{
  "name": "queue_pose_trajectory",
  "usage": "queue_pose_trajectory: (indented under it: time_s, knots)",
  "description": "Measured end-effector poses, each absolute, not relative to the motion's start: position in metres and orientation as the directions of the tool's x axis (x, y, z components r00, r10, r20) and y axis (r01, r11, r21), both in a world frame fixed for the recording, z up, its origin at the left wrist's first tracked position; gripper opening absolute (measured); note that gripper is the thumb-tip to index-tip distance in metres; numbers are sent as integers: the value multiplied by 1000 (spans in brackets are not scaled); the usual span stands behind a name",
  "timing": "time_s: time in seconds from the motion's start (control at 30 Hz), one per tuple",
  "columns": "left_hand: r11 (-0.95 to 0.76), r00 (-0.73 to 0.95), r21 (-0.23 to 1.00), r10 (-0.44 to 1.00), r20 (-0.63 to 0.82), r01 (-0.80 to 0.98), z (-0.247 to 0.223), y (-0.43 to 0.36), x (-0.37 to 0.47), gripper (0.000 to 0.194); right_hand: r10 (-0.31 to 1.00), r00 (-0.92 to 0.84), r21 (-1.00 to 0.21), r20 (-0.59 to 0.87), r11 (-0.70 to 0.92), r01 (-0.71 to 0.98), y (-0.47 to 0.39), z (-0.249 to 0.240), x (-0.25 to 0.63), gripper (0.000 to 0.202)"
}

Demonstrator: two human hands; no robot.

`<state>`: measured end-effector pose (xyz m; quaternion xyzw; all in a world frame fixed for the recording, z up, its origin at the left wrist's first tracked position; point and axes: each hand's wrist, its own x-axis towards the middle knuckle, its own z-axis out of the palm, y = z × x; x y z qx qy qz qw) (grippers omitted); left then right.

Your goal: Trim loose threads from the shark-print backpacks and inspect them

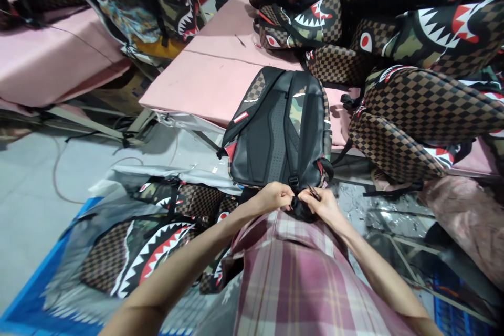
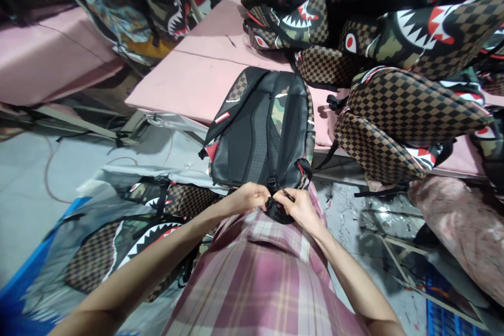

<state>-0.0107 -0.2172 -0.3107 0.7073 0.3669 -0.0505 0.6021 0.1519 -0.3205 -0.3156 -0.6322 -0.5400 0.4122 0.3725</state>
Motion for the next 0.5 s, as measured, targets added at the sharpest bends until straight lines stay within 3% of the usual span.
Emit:
queue_pose_trajectory:
  time_s: [0.1, 0.2, 0.3, 0.5]
  knots:
    - [-8, 726, 801, 428, -538, 598, -310, -217, -3, 26, 984, -38, -743, 175, 158, 651, -329, -304, 157, 20]
    - [-63, 758, 798, 366, -540, 599, -306, -213, 7, 22, 909, -351, -357, 226, 413, 838, -333, -290, 164, 28]
    - [-71, 773, 789, 273, -573, 610, -301, -205, 17, 17, 791, -600, -93, 116, 610, 787, -324, -275, 171, 27]
    - [200, 786, 778, 54, -616, 596, -282, -195, 23, 17, 563, -826, 122, 15, 819, 561, -306, -246, 168, 18]
